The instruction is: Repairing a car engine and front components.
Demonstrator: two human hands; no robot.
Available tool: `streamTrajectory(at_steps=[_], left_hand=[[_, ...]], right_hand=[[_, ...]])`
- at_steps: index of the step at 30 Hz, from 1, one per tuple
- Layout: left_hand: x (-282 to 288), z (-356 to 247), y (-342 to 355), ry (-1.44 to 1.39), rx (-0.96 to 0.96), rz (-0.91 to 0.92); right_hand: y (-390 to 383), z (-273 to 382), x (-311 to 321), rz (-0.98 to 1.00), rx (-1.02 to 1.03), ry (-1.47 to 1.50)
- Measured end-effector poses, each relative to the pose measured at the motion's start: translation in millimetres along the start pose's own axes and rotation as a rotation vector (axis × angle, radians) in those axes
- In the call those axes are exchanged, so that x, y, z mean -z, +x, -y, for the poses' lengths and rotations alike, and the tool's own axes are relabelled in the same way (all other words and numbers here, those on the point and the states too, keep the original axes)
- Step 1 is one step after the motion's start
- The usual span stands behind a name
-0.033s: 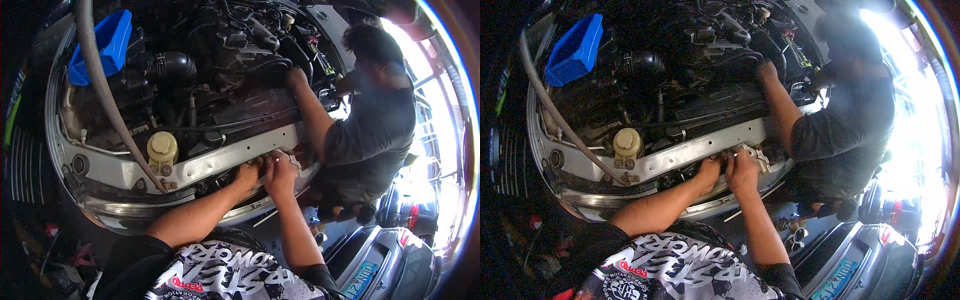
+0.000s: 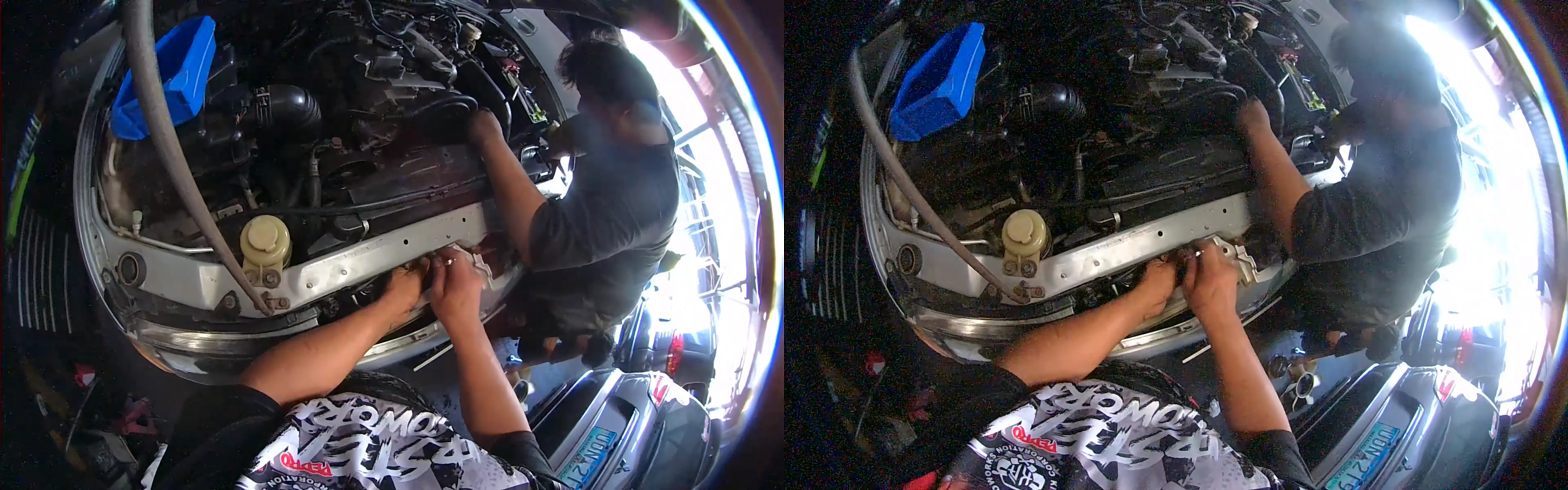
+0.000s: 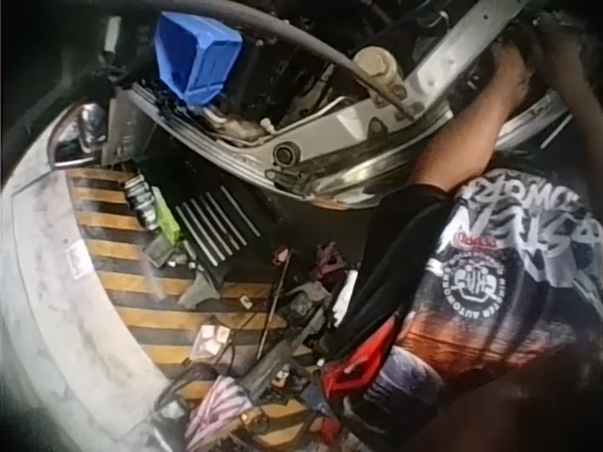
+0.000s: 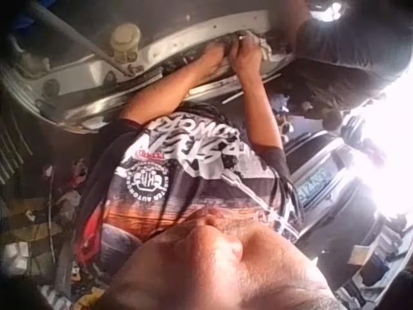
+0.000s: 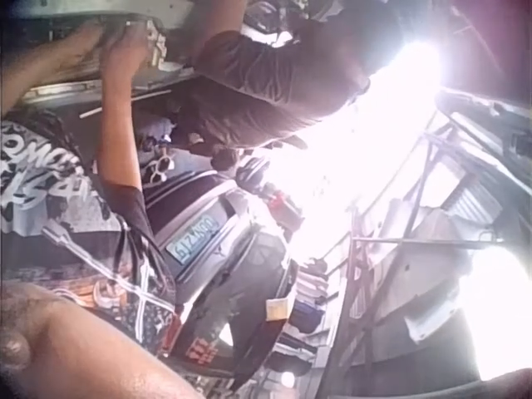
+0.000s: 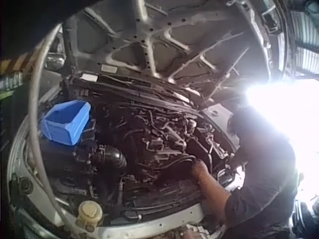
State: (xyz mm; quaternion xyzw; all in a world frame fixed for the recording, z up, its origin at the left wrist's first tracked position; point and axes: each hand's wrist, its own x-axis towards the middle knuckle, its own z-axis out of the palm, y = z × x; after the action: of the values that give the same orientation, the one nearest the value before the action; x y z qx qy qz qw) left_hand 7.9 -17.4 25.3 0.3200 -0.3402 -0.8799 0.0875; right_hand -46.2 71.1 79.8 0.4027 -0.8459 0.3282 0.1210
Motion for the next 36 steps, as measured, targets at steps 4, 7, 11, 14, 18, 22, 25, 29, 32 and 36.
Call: streamTrajectory(at_steps=[4,7,11,14,18,22,25,29,32,36], left_hand=[[1.0,-1.9,-1.0,0.043,-0.051,0.028],[2.2,6.0,6.5,0.078,-0.127,0.029],[4.2,15.8,14.5,0.152,-0.127,-0.018],[6.4,17.4,14.8,0.080,-0.167,0.064],[8.1,12.3,15.5,0.114,-0.137,0.055],[7.1,13.5,15.4,-0.067,0.018,0.058],[6.3,18.2,16.8,-0.036,-0.046,0.037],[6.6,20.4,20.2,0.192,-0.106,-0.022],[6.3,17.1,15.8,0.146,-0.125,0.014],[4.0,8.1,6.7,0.095,-0.112,0.042]], right_hand=[[11.5,1.3,-0.3,0.069,0.011,-0.020],[27.7,-10.2,2.2,0.035,-0.266,0.192],[28.6,-15.4,9.3,-0.012,-0.329,0.203],[19.8,-6.5,8.1,0.047,-0.183,0.128],[10.9,7.1,2.3,0.094,0.059,-0.052],[0.0,9.9,-3.9,0.150,0.124,-0.162],[3.9,-2.3,-5.8,0.066,0.011,-0.125],[19.8,-25.3,2.9,-0.122,-0.608,0.414],[11.6,-24.9,9.7,-0.058,-0.419,0.324],[4.2,-10.7,3.3,-0.008,-0.035,-0.008]])
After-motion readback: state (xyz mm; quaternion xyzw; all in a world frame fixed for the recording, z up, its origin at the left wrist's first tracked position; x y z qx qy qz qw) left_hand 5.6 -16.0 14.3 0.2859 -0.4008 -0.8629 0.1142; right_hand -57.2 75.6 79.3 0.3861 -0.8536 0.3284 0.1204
